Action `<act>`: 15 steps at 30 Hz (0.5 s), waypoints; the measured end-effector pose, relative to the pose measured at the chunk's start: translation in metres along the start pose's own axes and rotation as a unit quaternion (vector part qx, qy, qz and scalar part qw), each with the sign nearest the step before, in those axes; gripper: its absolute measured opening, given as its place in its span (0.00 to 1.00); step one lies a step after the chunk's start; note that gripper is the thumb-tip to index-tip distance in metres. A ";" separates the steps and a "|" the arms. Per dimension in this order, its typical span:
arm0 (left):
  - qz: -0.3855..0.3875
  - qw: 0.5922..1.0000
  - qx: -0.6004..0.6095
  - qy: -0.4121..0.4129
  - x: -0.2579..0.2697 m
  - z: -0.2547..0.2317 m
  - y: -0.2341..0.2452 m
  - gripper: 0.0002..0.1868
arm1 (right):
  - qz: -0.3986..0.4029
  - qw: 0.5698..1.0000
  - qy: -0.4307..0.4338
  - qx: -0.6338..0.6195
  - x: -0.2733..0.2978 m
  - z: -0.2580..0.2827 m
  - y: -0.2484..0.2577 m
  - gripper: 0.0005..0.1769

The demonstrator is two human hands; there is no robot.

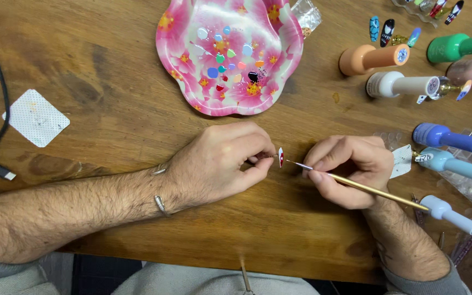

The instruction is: The person paints a small pattern onto an artificial nail tip using a fine-tipped brush and small colorful decorations from a tray.

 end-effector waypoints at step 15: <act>0.005 1.000 -0.022 -0.016 0.002 0.002 -0.002 0.04 | 0.084 0.996 -0.024 0.019 -0.020 0.001 -0.003 0.09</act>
Point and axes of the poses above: each hand's wrist, its own x-axis away from the middle knuckle, its own y-axis out of the back of the hand, z = x × y, the point moved 4 cm from there along -x, towards the middle knuckle, and after that the axes turned 6 degrees about -z, right-handed, at the moved point
